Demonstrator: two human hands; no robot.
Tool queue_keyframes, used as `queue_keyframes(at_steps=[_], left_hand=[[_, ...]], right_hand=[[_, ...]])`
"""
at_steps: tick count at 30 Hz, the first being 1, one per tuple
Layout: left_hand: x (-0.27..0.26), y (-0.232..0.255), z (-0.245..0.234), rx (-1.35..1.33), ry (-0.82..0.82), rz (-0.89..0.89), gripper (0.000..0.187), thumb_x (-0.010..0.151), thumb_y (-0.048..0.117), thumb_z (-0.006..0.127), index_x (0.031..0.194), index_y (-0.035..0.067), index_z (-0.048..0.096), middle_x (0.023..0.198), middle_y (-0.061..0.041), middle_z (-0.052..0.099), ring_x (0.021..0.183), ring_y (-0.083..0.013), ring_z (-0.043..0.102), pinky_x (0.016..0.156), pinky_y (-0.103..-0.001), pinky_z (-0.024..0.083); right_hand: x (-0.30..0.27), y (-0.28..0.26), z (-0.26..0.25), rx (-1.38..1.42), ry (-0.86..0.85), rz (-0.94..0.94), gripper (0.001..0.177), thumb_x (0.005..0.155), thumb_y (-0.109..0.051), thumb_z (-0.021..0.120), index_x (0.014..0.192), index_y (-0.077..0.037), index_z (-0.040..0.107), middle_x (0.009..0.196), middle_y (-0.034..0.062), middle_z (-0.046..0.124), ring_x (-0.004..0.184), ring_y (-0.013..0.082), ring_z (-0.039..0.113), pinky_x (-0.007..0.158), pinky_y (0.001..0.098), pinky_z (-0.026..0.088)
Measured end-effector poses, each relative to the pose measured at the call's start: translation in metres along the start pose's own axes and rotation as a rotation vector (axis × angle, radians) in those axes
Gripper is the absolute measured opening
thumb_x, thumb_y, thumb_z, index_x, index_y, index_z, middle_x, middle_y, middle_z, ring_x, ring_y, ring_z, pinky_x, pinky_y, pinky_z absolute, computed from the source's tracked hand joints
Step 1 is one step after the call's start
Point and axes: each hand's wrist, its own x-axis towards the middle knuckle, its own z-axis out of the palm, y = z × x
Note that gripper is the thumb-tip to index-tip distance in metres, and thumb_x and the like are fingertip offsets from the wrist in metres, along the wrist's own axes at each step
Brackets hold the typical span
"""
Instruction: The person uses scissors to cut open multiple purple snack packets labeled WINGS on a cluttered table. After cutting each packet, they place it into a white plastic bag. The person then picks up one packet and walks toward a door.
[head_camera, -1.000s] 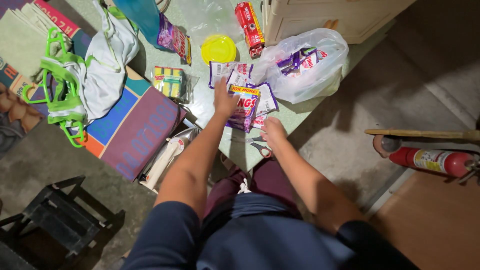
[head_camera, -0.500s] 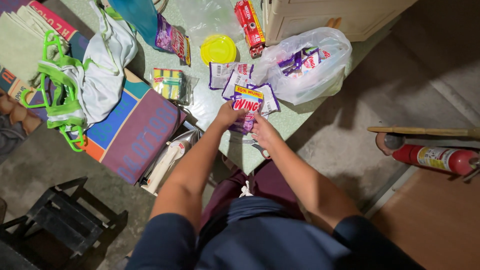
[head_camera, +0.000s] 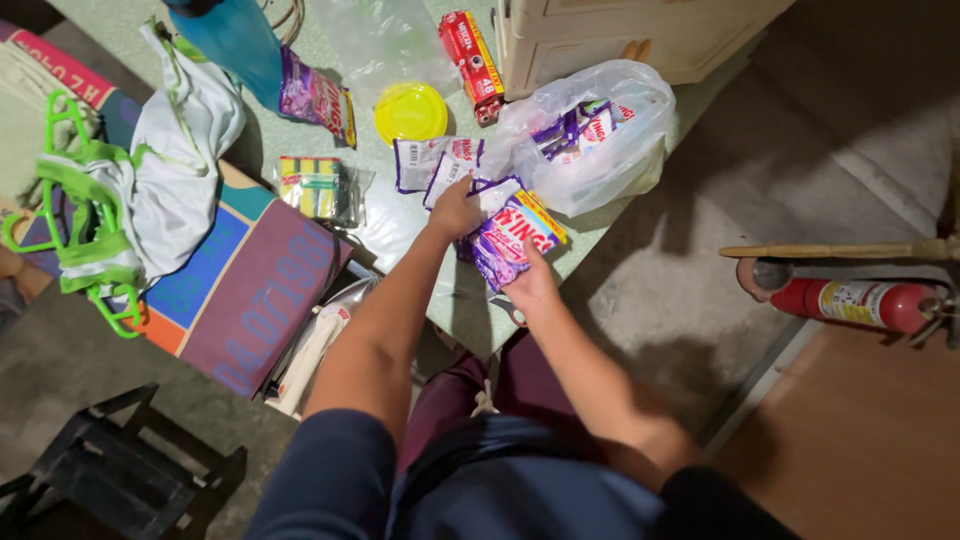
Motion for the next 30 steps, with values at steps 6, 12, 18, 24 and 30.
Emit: queue_keyframes(at_steps=[6, 12, 18, 24, 30], left_hand=[[-0.022, 0.044, -0.008, 0.542, -0.063, -0.232, 0.047, 0.082, 0.027, 0.07, 0.128, 0.021, 0.065, 0.118, -0.011, 0.071, 0.115, -0.0345, 0.063, 0.096, -0.055, 0.044], [-0.018, -0.028, 0.025, -0.104, -0.144, -0.224, 0.026, 0.091, 0.02, 0.07, 0.114, 0.008, 0.072, 0.103, -0.015, 0.076, 0.092, -0.0293, 0.071, 0.081, -0.04, 0.055], [-0.072, 0.008, -0.041, -0.989, -0.358, -0.391, 0.026, 0.097, 0.01, 0.058, 0.121, 0.004, 0.063, 0.104, -0.007, 0.073, 0.085, -0.0139, 0.069, 0.077, -0.03, 0.057], [-0.067, 0.067, -0.082, -1.158, -0.322, -0.364, 0.027, 0.104, 0.026, 0.055, 0.122, 0.007, 0.063, 0.108, -0.005, 0.072, 0.092, -0.0144, 0.067, 0.084, -0.032, 0.056], [-0.001, 0.063, -0.054, -0.858, -0.132, -0.258, 0.039, 0.101, 0.038, 0.049, 0.123, 0.012, 0.069, 0.125, -0.004, 0.066, 0.116, -0.0209, 0.057, 0.097, -0.045, 0.045]], right_hand=[[-0.01, -0.007, -0.008, -0.049, 0.033, 0.06, 0.062, 0.092, -0.042, 0.07, 0.139, -0.004, 0.055, 0.137, 0.0141, 0.063, 0.128, 0.0331, 0.059, 0.113, 0.0526, 0.042], [-0.023, -0.015, 0.016, -0.056, -0.054, 0.031, 0.06, 0.094, -0.04, 0.068, 0.138, -0.001, 0.055, 0.135, 0.0159, 0.065, 0.127, 0.0334, 0.06, 0.112, 0.0514, 0.043], [-0.028, -0.019, 0.046, -0.243, -0.239, -0.051, 0.047, 0.099, -0.023, 0.069, 0.137, 0.001, 0.054, 0.127, 0.0166, 0.067, 0.117, 0.0297, 0.066, 0.106, 0.0478, 0.051], [-0.031, -0.04, 0.095, -0.373, -0.214, -0.209, 0.044, 0.096, -0.014, 0.069, 0.134, -0.001, 0.052, 0.123, 0.0149, 0.069, 0.113, 0.0262, 0.068, 0.101, 0.0444, 0.056], [-0.042, -0.097, 0.139, -0.455, -0.134, -0.3, 0.045, 0.096, -0.017, 0.068, 0.136, -0.005, 0.052, 0.12, 0.015, 0.069, 0.103, 0.0273, 0.073, 0.09, 0.045, 0.061]])
